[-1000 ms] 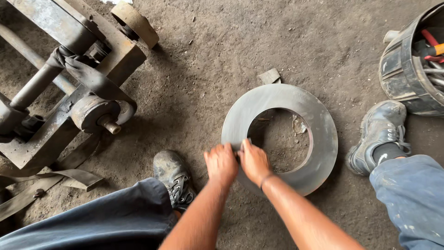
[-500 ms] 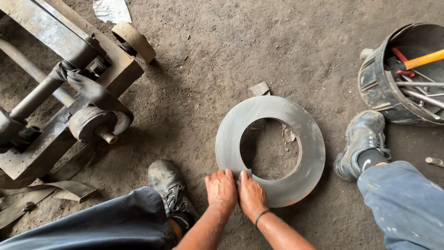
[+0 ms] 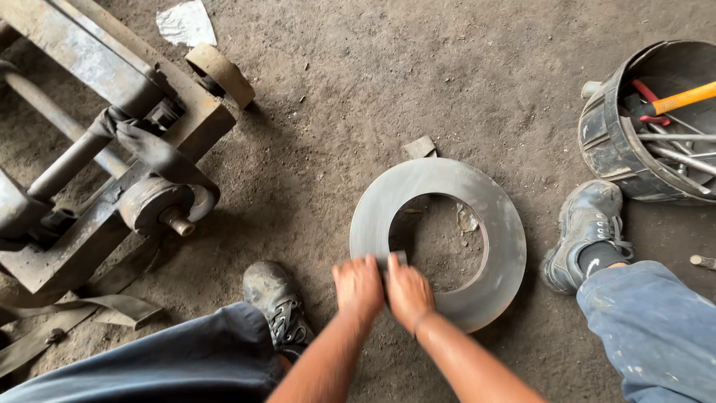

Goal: The person sands a circular metal ring by hand using a small piece of abrasive material, rotating the ring on the floor to reach different sections.

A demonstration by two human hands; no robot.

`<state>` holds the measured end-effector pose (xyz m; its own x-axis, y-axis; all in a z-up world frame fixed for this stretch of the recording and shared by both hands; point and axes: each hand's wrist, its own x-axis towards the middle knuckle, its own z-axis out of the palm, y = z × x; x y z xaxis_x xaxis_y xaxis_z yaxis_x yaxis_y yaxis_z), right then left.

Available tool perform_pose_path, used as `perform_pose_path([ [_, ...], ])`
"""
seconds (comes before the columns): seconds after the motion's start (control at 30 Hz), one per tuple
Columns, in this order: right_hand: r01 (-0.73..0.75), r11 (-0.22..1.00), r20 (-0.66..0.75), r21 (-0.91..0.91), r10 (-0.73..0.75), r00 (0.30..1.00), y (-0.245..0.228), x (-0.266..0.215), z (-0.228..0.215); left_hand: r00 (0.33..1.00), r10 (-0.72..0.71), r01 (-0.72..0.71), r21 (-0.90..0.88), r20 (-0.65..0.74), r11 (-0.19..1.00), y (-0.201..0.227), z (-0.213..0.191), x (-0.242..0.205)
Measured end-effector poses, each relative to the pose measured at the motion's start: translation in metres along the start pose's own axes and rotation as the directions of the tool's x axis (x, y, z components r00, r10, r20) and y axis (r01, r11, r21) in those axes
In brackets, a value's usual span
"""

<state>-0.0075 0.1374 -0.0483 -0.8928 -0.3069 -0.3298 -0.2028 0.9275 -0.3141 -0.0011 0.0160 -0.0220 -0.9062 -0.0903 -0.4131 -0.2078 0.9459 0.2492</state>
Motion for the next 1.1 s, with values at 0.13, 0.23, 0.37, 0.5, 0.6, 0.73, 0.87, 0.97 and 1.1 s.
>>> perform_pose_path([
  [0.13,0.022,1.000,-0.074,0.006,-0.022,0.997,-0.003,-0.059,0.009,0.996,0.039,-0.041,0.017,0.085,0.999,0.007,0.011,-0.042],
  [0.23,0.022,1.000,-0.162,-0.001,-0.022,0.986,-0.002,-0.045,0.008,0.992,0.111,-0.112,0.012,0.065,0.994,0.004,0.006,-0.029],
  [0.37,0.003,0.999,-0.113,0.047,0.002,0.994,0.006,0.017,0.001,0.989,0.117,-0.115,0.030,-0.091,0.993,-0.003,-0.009,0.026],
  [0.5,-0.003,0.996,-0.030,0.085,0.005,1.000,0.016,0.078,-0.020,1.000,0.018,-0.018,-0.055,0.011,0.998,0.003,-0.031,0.073],
  [0.6,0.033,0.995,-0.090,0.096,-0.025,0.996,0.014,0.063,-0.018,1.000,-0.006,0.006,-0.018,0.022,1.000,0.007,-0.026,0.060],
  [0.73,-0.017,0.994,-0.062,0.106,0.023,0.998,0.004,-0.011,-0.011,0.997,0.074,-0.073,0.025,-0.012,0.997,0.003,-0.003,-0.005],
  [0.87,0.088,0.994,-0.156,0.061,-0.078,0.985,0.000,-0.049,0.001,0.999,0.036,-0.035,-0.079,0.016,0.996,0.001,0.017,-0.039],
  [0.97,0.069,0.997,-0.111,0.026,-0.066,0.992,-0.001,-0.025,0.004,0.998,0.034,-0.039,-0.084,-0.056,0.996,-0.004,0.010,-0.015],
  [1.1,0.086,0.996,-0.101,0.007,-0.084,0.991,-0.002,0.045,-0.005,0.993,0.012,-0.020,-0.064,-0.119,0.998,-0.012,-0.013,0.047],
])
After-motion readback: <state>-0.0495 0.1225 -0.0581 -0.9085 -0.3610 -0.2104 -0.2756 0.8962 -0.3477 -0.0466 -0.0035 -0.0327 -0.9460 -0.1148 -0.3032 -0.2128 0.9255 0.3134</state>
